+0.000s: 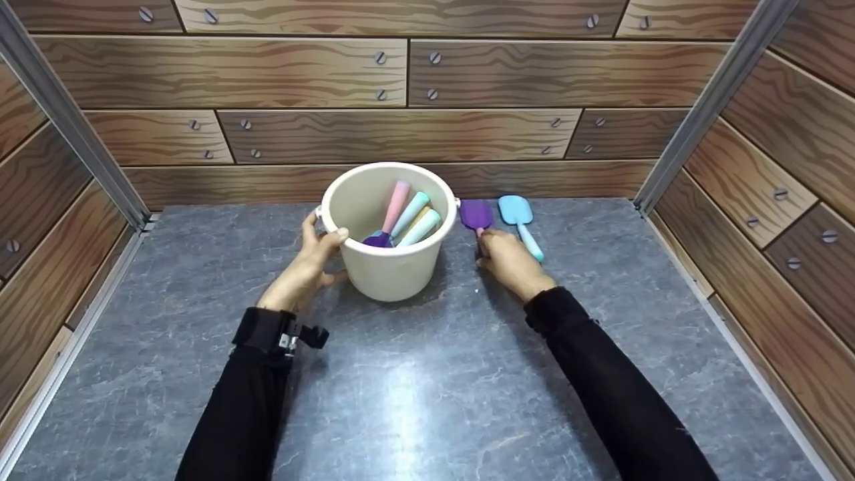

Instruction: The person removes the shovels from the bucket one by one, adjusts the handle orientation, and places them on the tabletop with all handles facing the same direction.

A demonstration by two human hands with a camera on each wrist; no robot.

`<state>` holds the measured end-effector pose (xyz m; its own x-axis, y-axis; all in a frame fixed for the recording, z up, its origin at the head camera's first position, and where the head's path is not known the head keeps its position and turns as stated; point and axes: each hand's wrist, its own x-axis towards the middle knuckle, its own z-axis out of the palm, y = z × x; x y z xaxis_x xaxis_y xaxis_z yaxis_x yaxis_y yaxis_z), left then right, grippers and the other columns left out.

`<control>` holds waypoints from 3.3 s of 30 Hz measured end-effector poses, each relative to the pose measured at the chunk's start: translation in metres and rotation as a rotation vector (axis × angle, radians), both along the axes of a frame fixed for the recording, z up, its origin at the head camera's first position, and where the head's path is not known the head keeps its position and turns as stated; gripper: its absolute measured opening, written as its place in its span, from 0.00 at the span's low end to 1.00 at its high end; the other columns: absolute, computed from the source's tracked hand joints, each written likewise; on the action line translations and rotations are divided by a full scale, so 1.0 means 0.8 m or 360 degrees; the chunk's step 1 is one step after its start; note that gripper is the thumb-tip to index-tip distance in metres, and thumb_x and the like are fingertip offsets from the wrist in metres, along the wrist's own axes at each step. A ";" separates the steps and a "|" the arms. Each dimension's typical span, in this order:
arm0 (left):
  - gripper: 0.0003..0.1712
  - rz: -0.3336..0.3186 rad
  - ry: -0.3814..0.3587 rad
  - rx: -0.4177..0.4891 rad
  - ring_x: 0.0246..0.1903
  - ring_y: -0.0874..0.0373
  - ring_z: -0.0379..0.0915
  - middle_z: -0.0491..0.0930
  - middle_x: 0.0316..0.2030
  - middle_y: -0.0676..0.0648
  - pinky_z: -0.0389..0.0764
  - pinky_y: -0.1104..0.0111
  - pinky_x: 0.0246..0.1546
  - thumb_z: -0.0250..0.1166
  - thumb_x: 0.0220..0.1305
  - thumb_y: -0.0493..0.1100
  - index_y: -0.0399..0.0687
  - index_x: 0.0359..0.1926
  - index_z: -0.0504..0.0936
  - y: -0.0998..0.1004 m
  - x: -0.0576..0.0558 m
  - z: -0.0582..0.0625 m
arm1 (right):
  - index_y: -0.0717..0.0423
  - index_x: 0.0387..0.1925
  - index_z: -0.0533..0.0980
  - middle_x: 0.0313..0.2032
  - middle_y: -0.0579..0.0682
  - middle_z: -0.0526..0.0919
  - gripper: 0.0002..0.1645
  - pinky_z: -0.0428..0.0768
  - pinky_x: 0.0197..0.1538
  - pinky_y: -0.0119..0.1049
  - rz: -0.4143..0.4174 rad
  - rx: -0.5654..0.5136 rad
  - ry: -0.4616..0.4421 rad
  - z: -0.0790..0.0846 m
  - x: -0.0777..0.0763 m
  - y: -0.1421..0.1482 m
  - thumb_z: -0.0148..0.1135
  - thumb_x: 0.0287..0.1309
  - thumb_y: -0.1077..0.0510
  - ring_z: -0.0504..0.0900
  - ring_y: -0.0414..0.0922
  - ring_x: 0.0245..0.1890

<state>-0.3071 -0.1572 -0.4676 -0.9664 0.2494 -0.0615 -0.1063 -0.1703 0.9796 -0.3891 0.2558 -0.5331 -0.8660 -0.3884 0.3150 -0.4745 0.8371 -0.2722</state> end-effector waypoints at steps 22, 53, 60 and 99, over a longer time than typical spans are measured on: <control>0.62 -0.0013 -0.0004 0.0005 0.96 0.33 0.40 0.41 0.95 0.29 0.57 0.20 0.89 0.63 0.82 0.54 0.64 0.94 0.26 -0.001 0.001 0.001 | 0.72 0.64 0.84 0.61 0.71 0.90 0.26 0.84 0.78 0.65 -0.0003 -0.0083 -0.0125 0.051 0.032 -0.012 0.79 0.69 0.64 0.89 0.70 0.66; 0.65 -0.0012 -0.0010 -0.0033 0.97 0.33 0.36 0.40 0.95 0.26 0.55 0.20 0.89 0.63 0.79 0.57 0.65 0.94 0.25 0.002 0.002 0.001 | 0.64 0.81 0.77 0.82 0.66 0.79 0.33 0.73 0.90 0.62 0.0048 -0.0054 -0.0137 0.225 0.069 -0.036 0.67 0.87 0.51 0.76 0.64 0.86; 0.64 0.0000 -0.0018 -0.0041 0.97 0.33 0.38 0.41 0.95 0.27 0.56 0.21 0.89 0.63 0.78 0.57 0.64 0.95 0.26 0.002 0.000 0.000 | 0.62 0.81 0.77 0.82 0.65 0.80 0.33 0.68 0.93 0.61 0.0125 0.0016 -0.0091 0.251 0.073 -0.057 0.67 0.87 0.50 0.74 0.64 0.87; 0.63 0.0004 -0.0018 -0.0041 0.94 0.32 0.45 0.41 0.96 0.32 0.58 0.21 0.89 0.62 0.81 0.56 0.65 0.95 0.26 0.001 0.001 0.003 | 0.54 0.76 0.84 0.78 0.54 0.85 0.31 0.87 0.79 0.56 0.0450 0.0485 -0.0222 0.260 0.059 -0.158 0.78 0.76 0.58 0.86 0.57 0.78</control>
